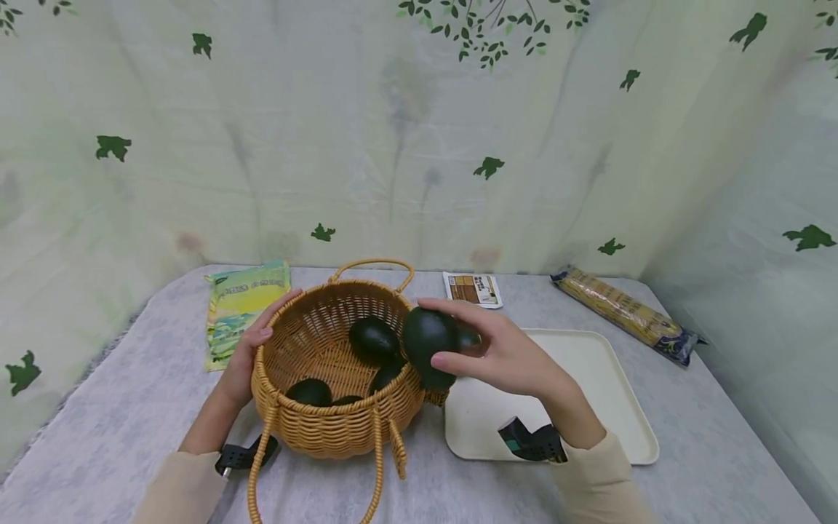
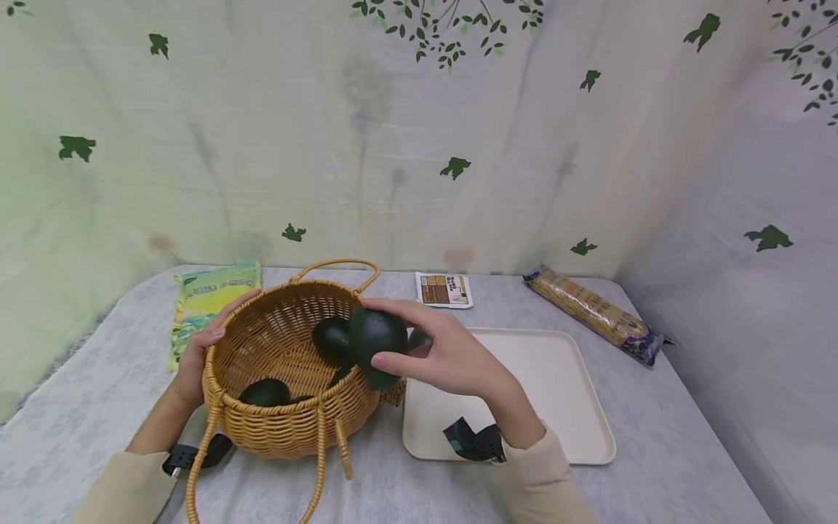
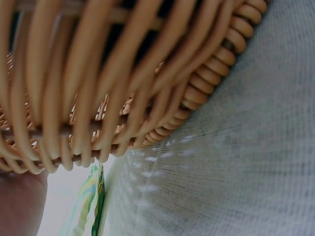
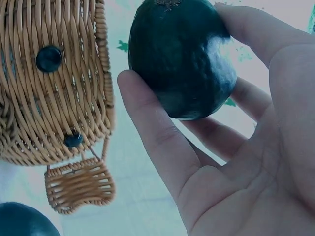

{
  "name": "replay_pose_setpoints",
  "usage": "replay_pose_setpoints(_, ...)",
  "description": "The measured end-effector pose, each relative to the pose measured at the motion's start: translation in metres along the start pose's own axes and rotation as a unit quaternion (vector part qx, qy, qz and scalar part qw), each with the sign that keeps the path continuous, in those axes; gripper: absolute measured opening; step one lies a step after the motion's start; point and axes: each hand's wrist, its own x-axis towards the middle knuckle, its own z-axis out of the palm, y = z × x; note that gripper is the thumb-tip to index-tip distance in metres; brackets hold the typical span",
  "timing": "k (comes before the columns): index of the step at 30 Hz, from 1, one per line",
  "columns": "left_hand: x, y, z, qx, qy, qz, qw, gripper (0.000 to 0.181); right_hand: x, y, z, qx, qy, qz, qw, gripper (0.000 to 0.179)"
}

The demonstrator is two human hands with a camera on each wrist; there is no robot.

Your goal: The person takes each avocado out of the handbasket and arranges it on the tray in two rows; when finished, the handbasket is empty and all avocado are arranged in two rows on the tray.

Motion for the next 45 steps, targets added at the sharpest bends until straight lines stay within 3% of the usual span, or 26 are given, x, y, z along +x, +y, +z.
replay_pose_setpoints(21,0.003,0.001,0.000,-0.014,-0.009,0.013,0.9998,0.064,-0.017,0.014,-0.033,-0.086,0.033,0.031,0.9953,0.062)
replay_pose_setpoints(30,0.002,0.002,0.001,-0.013,0.001,-0.003,0.9999,0.064,-0.021,0.023,-0.047,-0.104,0.050,0.050,0.9920,0.064)
replay_pose_setpoints(45,0.000,0.001,0.001,-0.011,0.005,-0.008,0.9999,0.063,-0.027,0.043,-0.070,-0.168,0.087,0.103,0.9765,0.062)
